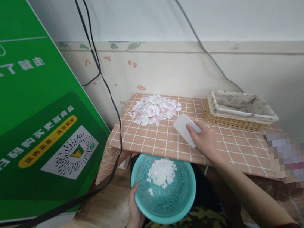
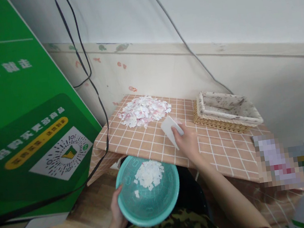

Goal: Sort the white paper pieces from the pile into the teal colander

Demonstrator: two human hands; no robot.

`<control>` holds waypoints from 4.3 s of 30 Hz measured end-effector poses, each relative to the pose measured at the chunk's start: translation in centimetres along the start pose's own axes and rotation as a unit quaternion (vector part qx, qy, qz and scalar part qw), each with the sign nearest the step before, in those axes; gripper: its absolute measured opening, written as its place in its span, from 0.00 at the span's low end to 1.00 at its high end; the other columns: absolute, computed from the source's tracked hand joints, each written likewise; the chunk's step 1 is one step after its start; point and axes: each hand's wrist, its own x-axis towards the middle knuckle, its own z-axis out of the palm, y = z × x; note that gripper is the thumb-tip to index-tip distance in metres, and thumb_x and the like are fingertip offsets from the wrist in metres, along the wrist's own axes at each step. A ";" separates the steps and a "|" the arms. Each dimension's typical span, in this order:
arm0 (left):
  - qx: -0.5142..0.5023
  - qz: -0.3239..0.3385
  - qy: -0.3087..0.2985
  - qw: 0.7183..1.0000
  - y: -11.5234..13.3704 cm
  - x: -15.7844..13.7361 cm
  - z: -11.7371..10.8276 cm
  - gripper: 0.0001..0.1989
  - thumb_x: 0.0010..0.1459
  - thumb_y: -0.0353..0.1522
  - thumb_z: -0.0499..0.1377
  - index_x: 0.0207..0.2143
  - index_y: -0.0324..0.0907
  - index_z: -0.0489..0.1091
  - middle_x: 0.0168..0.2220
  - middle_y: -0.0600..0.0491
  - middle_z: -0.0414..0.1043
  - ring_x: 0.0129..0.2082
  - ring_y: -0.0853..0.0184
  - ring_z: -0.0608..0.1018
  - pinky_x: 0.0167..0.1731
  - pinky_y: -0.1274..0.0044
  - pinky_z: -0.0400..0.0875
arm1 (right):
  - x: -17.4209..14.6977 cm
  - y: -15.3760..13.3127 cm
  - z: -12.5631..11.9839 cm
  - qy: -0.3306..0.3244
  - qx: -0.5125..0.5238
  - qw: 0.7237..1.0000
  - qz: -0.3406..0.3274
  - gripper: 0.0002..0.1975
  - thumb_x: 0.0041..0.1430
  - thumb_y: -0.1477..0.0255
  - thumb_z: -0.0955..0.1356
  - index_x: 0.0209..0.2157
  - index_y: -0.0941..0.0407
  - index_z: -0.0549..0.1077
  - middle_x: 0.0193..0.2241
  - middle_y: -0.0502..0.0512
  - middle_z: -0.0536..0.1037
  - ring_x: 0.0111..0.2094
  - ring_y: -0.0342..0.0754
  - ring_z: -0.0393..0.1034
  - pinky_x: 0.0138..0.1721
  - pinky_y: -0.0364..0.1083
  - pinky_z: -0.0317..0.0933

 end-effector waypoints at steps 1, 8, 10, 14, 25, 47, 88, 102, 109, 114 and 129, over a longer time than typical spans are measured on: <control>0.000 -0.002 -0.005 1.000 0.0 0.0 0.0 0.10 0.46 0.34 0.62 0.30 0.38 0.76 0.29 0.50 0.79 0.28 0.62 0.78 0.34 0.71 0.72 | 0.6 0.5 -0.2 0.001 -0.007 1.000 -0.001 0.22 0.57 0.57 0.61 0.41 0.57 0.75 0.35 0.62 0.79 0.33 0.56 0.73 0.33 0.50 0.62; -0.003 0.007 -0.006 1.000 0.1 -0.4 0.6 0.09 0.45 0.33 0.62 0.30 0.38 0.76 0.29 0.51 0.79 0.29 0.61 0.78 0.35 0.71 0.72 | 4.3 -1.2 1.6 -0.071 0.062 0.986 -0.140 0.17 0.57 0.59 0.64 0.40 0.54 0.76 0.36 0.56 0.79 0.33 0.51 0.74 0.34 0.46 0.62; 0.004 0.008 -0.003 1.000 0.2 -0.6 0.8 0.09 0.45 0.34 0.62 0.30 0.38 0.76 0.28 0.51 0.79 0.29 0.61 0.78 0.35 0.71 0.72 | 5.4 -2.0 2.6 -0.100 0.065 0.978 -0.171 0.16 0.56 0.60 0.64 0.40 0.54 0.76 0.36 0.56 0.79 0.35 0.52 0.74 0.35 0.47 0.62; 0.020 0.006 -0.002 1.000 0.3 -0.7 0.7 0.10 0.45 0.35 0.62 0.30 0.38 0.76 0.26 0.51 0.78 0.28 0.60 0.78 0.35 0.70 0.71 | 7.6 -2.5 4.0 -0.158 0.081 0.964 -0.196 0.15 0.57 0.61 0.64 0.41 0.53 0.76 0.36 0.55 0.79 0.35 0.51 0.74 0.36 0.47 0.63; 0.033 0.003 -0.002 0.999 -0.1 -0.2 0.7 0.11 0.45 0.35 0.62 0.31 0.38 0.76 0.29 0.51 0.79 0.29 0.61 0.78 0.36 0.71 0.71 | 9.0 -1.1 3.1 -0.182 0.141 0.960 -0.162 0.13 0.55 0.62 0.66 0.37 0.54 0.78 0.32 0.54 0.80 0.32 0.49 0.73 0.34 0.47 0.63; 0.048 0.024 -0.038 0.998 -0.3 -0.5 1.8 0.11 0.47 0.35 0.61 0.31 0.37 0.75 0.29 0.50 0.78 0.28 0.63 0.77 0.36 0.72 0.69 | 8.2 -1.0 3.7 -0.169 0.149 0.962 -0.153 0.13 0.55 0.63 0.66 0.38 0.54 0.77 0.34 0.55 0.79 0.34 0.51 0.73 0.36 0.48 0.63; 0.039 0.017 -0.039 0.998 -0.6 0.6 0.4 0.13 0.47 0.36 0.61 0.34 0.38 0.74 0.30 0.51 0.78 0.30 0.62 0.77 0.37 0.70 0.70 | 8.4 -1.5 2.3 -0.222 0.187 0.950 -0.113 0.14 0.51 0.62 0.68 0.33 0.59 0.77 0.30 0.56 0.78 0.30 0.49 0.70 0.30 0.46 0.61; 0.037 0.019 -0.055 0.998 -0.5 0.7 0.3 0.12 0.49 0.36 0.60 0.34 0.37 0.74 0.30 0.50 0.78 0.30 0.62 0.77 0.37 0.70 0.70 | 7.8 -2.3 1.7 -0.273 0.203 0.930 -0.139 0.14 0.51 0.62 0.67 0.32 0.58 0.76 0.29 0.55 0.78 0.28 0.47 0.69 0.28 0.45 0.60; 0.031 0.014 -0.061 0.998 -0.5 0.8 0.2 0.13 0.49 0.36 0.60 0.35 0.37 0.74 0.31 0.50 0.78 0.31 0.61 0.77 0.38 0.69 0.70 | 8.3 -1.7 1.9 -0.212 0.137 0.957 -0.140 0.14 0.51 0.64 0.67 0.33 0.59 0.77 0.30 0.57 0.78 0.30 0.50 0.70 0.31 0.47 0.61; 0.030 0.020 -0.054 0.998 -0.6 0.8 0.1 0.13 0.49 0.36 0.60 0.35 0.38 0.74 0.31 0.50 0.78 0.31 0.62 0.77 0.38 0.70 0.70 | 8.3 -1.5 2.1 -0.178 0.116 0.968 -0.133 0.14 0.51 0.64 0.66 0.34 0.58 0.78 0.30 0.57 0.79 0.31 0.51 0.71 0.32 0.47 0.60; 0.035 0.013 -0.064 0.997 -0.6 0.6 0.2 0.13 0.50 0.36 0.59 0.36 0.38 0.74 0.31 0.50 0.78 0.32 0.61 0.77 0.38 0.69 0.70 | 8.2 -1.7 2.0 -0.174 0.117 0.965 -0.158 0.14 0.51 0.64 0.66 0.33 0.59 0.78 0.29 0.57 0.78 0.29 0.50 0.70 0.31 0.46 0.59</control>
